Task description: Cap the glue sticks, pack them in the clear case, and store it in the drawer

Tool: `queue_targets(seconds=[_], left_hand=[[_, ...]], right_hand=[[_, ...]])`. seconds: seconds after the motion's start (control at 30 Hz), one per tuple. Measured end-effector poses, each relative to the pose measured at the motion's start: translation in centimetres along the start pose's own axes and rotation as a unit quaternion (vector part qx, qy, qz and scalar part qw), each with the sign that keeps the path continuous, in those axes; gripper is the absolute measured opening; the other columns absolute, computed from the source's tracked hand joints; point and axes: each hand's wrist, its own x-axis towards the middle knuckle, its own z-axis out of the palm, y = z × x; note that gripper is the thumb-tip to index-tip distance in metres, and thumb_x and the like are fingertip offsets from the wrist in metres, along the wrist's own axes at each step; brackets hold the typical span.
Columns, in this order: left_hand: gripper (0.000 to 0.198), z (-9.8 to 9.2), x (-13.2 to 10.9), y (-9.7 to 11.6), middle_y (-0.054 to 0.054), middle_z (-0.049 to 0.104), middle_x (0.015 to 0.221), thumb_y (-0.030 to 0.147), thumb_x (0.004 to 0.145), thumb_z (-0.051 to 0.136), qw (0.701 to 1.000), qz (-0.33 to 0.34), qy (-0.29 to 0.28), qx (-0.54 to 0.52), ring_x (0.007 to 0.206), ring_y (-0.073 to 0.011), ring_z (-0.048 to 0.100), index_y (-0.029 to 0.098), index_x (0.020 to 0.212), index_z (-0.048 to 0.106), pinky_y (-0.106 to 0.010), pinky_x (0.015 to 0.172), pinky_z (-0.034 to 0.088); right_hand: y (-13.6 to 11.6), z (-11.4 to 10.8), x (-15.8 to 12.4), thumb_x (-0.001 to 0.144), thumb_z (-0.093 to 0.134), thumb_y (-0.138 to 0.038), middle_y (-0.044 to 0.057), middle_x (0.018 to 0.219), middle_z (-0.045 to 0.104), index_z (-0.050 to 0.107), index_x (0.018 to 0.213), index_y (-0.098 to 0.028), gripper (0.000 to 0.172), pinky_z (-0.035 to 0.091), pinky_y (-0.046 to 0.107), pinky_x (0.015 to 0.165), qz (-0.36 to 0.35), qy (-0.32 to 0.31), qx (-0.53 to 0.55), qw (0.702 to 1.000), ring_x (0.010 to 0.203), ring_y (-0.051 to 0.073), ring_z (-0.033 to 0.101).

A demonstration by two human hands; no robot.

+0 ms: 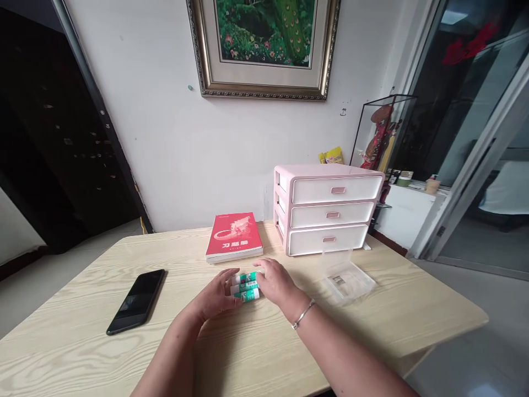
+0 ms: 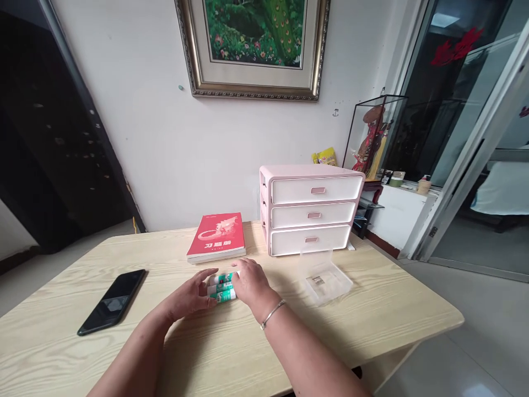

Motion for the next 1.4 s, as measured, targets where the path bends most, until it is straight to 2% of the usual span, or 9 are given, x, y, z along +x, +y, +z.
queue_targets(seconds=[0.2, 0.37, 0.63, 0.8, 0.93, 1.07, 1.2, 1.3, 1.4], left_hand=[[0.063, 0.8, -0.7, -0.7, -0.016, 0.047, 0.144, 0.022, 0.063, 0.076, 0.988, 0.081, 0.060, 0.113, 0.133, -0.0344, 0.046, 0.021, 0.123, 0.060, -0.049, 0.109, 0.040], [0.048, 2.2, -0.9, 0.2, -0.013, 0.057, 0.126, 0.021, 0.065, 0.075, 0.979, 0.106, 0.035, 0.170, 0.118, -0.0319, 0.054, 0.024, 0.112, 0.066, -0.045, 0.103, 0.045], [0.061, 0.4, -2.3, 0.0, -0.008, 0.057, 0.127, 0.005, 0.058, 0.055, 0.980, 0.109, 0.013, 0.166, 0.122, -0.0284, 0.051, 0.028, 0.114, 0.065, -0.039, 0.102, 0.045], [0.053, 0.7, -2.2, 0.2, -0.007, 0.061, 0.124, 0.008, 0.060, 0.052, 0.991, 0.078, 0.010, 0.107, 0.118, -0.0267, 0.055, 0.025, 0.108, 0.067, -0.037, 0.099, 0.048], [0.037, 0.7, -1.6, 0.8, -0.010, 0.062, 0.127, 0.034, 0.082, 0.056, 0.997, 0.026, 0.063, 0.044, 0.116, -0.0275, 0.059, 0.021, 0.116, 0.066, -0.039, 0.096, 0.049], [0.051, 0.8, -0.4, 3.0, -0.012, 0.065, 0.127, 0.056, 0.089, 0.049, 0.990, 0.021, 0.136, 0.008, 0.117, -0.0296, 0.059, 0.019, 0.120, 0.065, -0.040, 0.099, 0.047], [0.048, 1.8, 0.8, 5.3, -0.008, 0.072, 0.106, 0.057, 0.093, 0.043, 0.991, 0.065, 0.092, -0.066, 0.101, -0.0258, 0.066, 0.019, 0.115, 0.064, -0.034, 0.088, 0.051], [0.040, 2.5, 1.2, 5.7, -0.007, 0.072, 0.099, 0.053, 0.094, 0.043, 0.989, 0.081, 0.105, -0.059, 0.093, -0.0240, 0.067, 0.020, 0.108, 0.062, -0.032, 0.082, 0.051], [0.032, 2.9, 1.2, 4.9, -0.006, 0.070, 0.096, 0.048, 0.094, 0.046, 0.984, 0.082, 0.149, 0.060, 0.088, -0.0241, 0.066, 0.023, 0.109, 0.060, -0.031, 0.077, 0.047]], right_hand=[[1.0, 2.6, 0.7, 0.082, 0.054, -0.012, 0.007, 0.113, 0.071, 0.071, 0.113, -0.018, 0.035, 0.041, 0.034, 0.101, -0.011, -0.056, -0.003, 0.998, 0.111, 0.023, 0.059], [1.3, 2.0, 0.0, 0.087, 0.054, -0.018, 0.009, 0.111, 0.071, 0.072, 0.113, -0.020, 0.032, 0.041, 0.033, 0.098, 0.010, -0.098, -0.046, 0.994, 0.109, 0.023, 0.059], [3.1, 0.7, -0.3, 0.079, 0.067, -0.027, 0.005, 0.094, 0.072, 0.076, 0.098, -0.023, 0.021, 0.045, 0.026, 0.075, 0.021, -0.169, 0.007, 0.985, 0.086, 0.019, 0.065], [3.6, 0.7, -0.3, 0.084, 0.063, -0.023, 0.011, 0.099, 0.069, 0.074, 0.099, -0.018, 0.018, 0.043, 0.031, 0.085, 0.009, -0.118, -0.034, 0.992, 0.096, 0.024, 0.060], [3.2, 0.6, 0.6, 0.091, 0.054, -0.023, 0.007, 0.094, 0.069, 0.070, 0.100, -0.014, 0.021, 0.045, 0.029, 0.078, 0.054, -0.103, 0.127, 0.985, 0.087, 0.020, 0.060], [1.4, 0.3, 0.7, 0.093, 0.056, -0.039, 0.004, 0.093, 0.068, 0.067, 0.110, -0.015, 0.031, 0.047, 0.028, 0.077, 0.014, -0.121, 0.366, 0.923, 0.083, 0.017, 0.059], [-0.6, 0.1, 0.0, 0.090, 0.061, -0.050, 0.004, 0.097, 0.068, 0.068, 0.112, -0.018, 0.040, 0.048, 0.032, 0.083, -0.010, -0.150, 0.481, 0.864, 0.089, 0.019, 0.061], [-1.0, 0.1, -0.1, 0.087, 0.064, -0.052, 0.004, 0.092, 0.068, 0.070, 0.104, -0.018, 0.039, 0.049, 0.033, 0.085, 0.003, -0.100, 0.464, 0.880, 0.091, 0.020, 0.063], [-0.3, 0.2, 0.0, 0.090, 0.057, -0.054, 0.003, 0.081, 0.065, 0.068, 0.100, -0.017, 0.040, 0.049, 0.028, 0.069, 0.054, -0.013, 0.415, 0.908, 0.074, 0.017, 0.061]])
